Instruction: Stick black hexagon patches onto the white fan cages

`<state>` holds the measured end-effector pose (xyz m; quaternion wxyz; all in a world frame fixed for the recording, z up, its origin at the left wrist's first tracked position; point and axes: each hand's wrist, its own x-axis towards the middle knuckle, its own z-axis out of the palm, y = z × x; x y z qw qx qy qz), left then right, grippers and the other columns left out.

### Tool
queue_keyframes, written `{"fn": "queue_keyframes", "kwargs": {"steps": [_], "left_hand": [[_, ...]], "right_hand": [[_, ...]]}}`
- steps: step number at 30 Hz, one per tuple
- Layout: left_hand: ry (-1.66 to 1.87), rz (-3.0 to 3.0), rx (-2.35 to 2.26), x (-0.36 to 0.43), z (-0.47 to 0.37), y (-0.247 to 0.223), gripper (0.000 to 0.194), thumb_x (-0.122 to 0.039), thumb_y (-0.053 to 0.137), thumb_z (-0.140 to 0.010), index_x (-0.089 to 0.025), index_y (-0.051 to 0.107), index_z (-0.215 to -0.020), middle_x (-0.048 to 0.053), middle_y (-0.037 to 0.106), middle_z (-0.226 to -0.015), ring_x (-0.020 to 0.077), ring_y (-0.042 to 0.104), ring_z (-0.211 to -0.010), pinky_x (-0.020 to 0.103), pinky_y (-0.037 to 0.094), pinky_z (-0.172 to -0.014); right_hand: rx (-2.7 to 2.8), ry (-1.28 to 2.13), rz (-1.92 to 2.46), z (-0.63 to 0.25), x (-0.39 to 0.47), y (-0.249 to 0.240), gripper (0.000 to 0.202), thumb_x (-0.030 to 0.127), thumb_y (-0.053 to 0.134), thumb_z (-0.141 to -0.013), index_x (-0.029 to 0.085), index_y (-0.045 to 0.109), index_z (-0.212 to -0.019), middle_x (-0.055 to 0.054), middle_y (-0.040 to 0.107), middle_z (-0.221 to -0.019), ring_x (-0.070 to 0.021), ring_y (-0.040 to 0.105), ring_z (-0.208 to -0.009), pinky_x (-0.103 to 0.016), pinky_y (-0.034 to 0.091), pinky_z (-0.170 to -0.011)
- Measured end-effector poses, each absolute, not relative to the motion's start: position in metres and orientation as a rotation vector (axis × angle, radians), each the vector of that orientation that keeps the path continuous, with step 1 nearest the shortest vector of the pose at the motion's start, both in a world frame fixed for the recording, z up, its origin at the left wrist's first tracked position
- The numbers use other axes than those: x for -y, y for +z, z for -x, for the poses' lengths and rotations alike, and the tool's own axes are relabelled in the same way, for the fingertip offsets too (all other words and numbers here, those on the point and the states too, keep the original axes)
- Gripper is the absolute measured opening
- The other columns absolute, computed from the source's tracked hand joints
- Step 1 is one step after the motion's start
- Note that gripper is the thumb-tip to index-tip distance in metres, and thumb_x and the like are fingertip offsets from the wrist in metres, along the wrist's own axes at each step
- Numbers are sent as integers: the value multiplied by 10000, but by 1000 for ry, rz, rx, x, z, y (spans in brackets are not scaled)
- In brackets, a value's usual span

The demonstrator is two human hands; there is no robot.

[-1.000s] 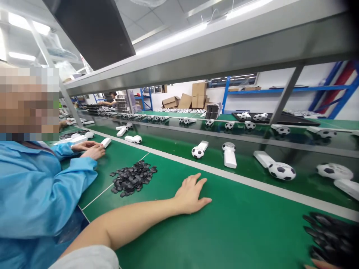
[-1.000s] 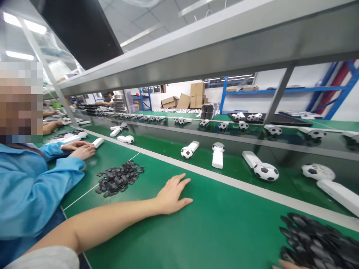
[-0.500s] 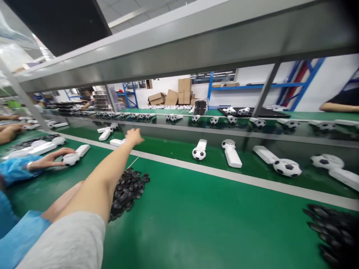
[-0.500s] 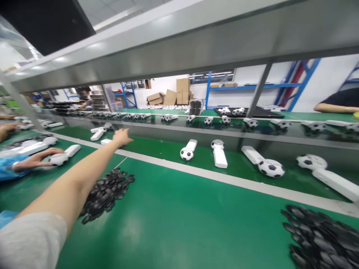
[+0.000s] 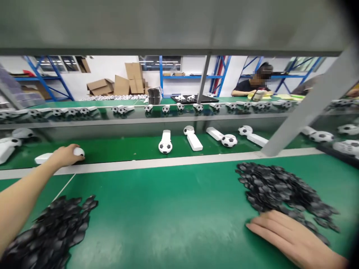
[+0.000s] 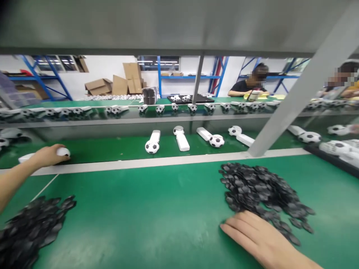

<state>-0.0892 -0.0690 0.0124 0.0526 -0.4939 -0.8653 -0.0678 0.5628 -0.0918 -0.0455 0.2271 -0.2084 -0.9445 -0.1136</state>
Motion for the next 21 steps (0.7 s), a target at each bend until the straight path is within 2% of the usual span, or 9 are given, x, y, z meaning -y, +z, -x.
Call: {"fn": "queue_keyframes", "kwargs": {"steps": [2,4,8,10,12,15,17,19,21], "left_hand": [[-206,1647,2552,66,55,17,464,-545,490,-654,-197,538,-957,-14,544,-589,307,599,-777,378,444,-687],[-202,1799,2460,67,4,25,532,-582,459,-688,-176,510,-1027,33,581,-734,293,589,-762,356,445,-662],[-138,2118,2267,84,-122,33,532,-575,411,-749,-173,468,-1092,117,548,-1002,263,583,-774,352,453,-653],[-101,2283,2157,98,-178,32,564,-602,422,-726,-169,497,-1080,143,552,-1046,302,583,-829,384,452,-680],[34,2572,2073,111,-218,31,598,-574,467,-706,-191,482,-1165,151,556,-1112,332,579,-910,407,448,-731],[288,2950,1929,119,-244,35,704,-383,601,-639,-291,374,-1299,106,506,-1253,336,484,-1117,420,409,-854],[377,2995,1850,116,-245,39,763,-287,649,-581,-342,379,-1292,80,453,-1315,342,377,-1217,451,351,-920],[383,3026,1710,109,-240,41,710,-320,677,-566,-351,450,-1238,69,461,-1306,342,325,-1247,478,275,-974],[332,3107,1539,102,-238,38,609,-449,664,-591,-320,514,-1167,68,536,-1210,326,395,-1191,459,251,-993]], "right_hand": [[2751,-301,468,-562,90,-38,356,149,372,-858,274,548,-1142,-28,651,-960,-173,598,-822,-279,498,-719],[2786,-295,462,-561,90,-33,355,115,308,-885,227,553,-1116,-54,642,-967,-176,581,-821,-302,487,-725],[2773,-361,447,-559,91,-34,322,103,286,-903,158,572,-1039,-89,631,-910,-183,538,-798,-331,459,-705],[2770,-391,452,-559,92,-37,297,99,307,-899,143,576,-1016,-92,624,-877,-178,522,-780,-327,447,-693],[2779,-408,476,-559,93,-38,288,92,315,-896,135,579,-1003,-91,618,-868,-175,509,-770,-322,436,-688],[2807,-402,545,-558,97,-38,283,90,321,-895,127,582,-1001,-89,614,-855,-174,488,-751,-315,421,-683],[2812,-354,610,-558,100,-37,280,96,326,-896,121,579,-1012,-90,609,-837,-175,478,-742,-313,412,-682],[2801,-259,685,-558,103,-35,271,103,337,-895,122,580,-1015,-92,605,-829,-174,477,-749,-309,407,-686],[2784,-133,761,-559,105,-33,250,120,357,-894,139,588,-990,-86,603,-824,-169,486,-759,-302,401,-688]]}}
